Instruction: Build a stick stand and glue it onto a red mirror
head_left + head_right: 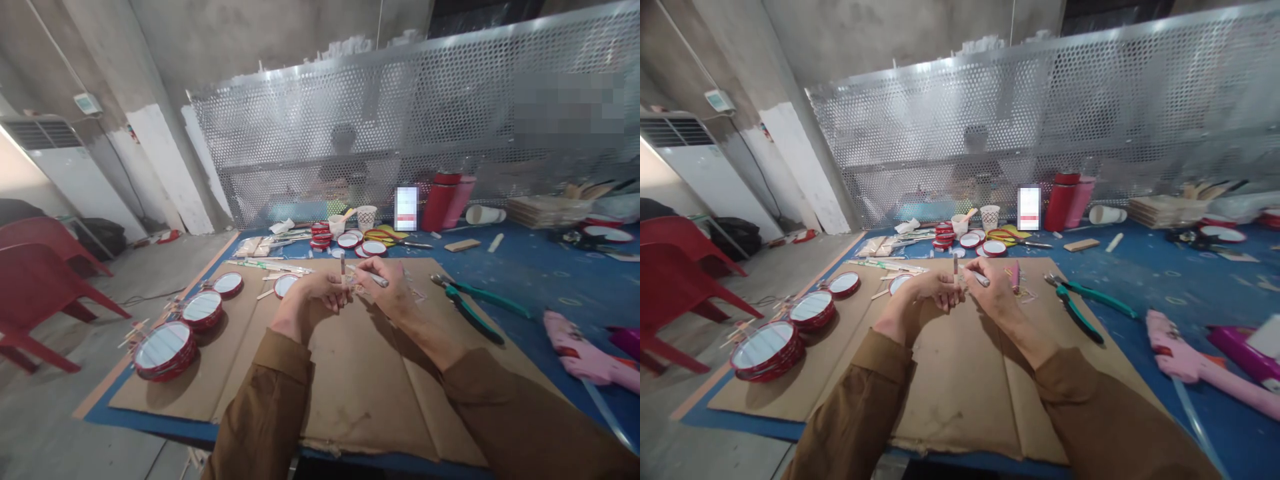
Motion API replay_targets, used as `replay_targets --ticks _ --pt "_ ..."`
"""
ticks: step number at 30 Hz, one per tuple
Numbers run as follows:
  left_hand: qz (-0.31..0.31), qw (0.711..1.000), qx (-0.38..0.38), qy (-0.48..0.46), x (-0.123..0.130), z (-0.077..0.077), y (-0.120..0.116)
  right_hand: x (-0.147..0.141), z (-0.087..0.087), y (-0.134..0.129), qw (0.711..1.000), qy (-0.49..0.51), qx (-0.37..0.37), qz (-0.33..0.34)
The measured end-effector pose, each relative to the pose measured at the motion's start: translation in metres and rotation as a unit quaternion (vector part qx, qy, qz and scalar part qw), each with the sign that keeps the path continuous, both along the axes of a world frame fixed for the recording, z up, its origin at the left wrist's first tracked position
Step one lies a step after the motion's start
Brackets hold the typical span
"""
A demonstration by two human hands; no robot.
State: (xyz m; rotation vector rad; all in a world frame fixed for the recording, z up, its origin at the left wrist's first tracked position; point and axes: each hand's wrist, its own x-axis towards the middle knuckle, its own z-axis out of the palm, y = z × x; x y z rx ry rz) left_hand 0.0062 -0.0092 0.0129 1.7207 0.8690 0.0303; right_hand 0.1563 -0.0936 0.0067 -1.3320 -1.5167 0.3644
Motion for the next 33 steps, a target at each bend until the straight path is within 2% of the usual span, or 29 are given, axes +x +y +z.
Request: replay_targets --ticks 7,23,33 --pt "0.009 1.000 -0.002 0.008 0.0019 0.0010 -0.0011 -0.0018 0.0045 -0.0039 1.000 -0.006 -0.001 0.020" --pt "0.007 1.000 0.000 0.007 0.0014 -0.0014 0.0007 0.0004 -0.0001 -0.0003 0.999 -0.043 0.010 0.008" --pt "0.008 1.000 -0.010 -0.002 0.0005 -0.0054 0.0033 -0.0002 0.0023 -0.0018 1.000 -0.015 -0.004 0.010"
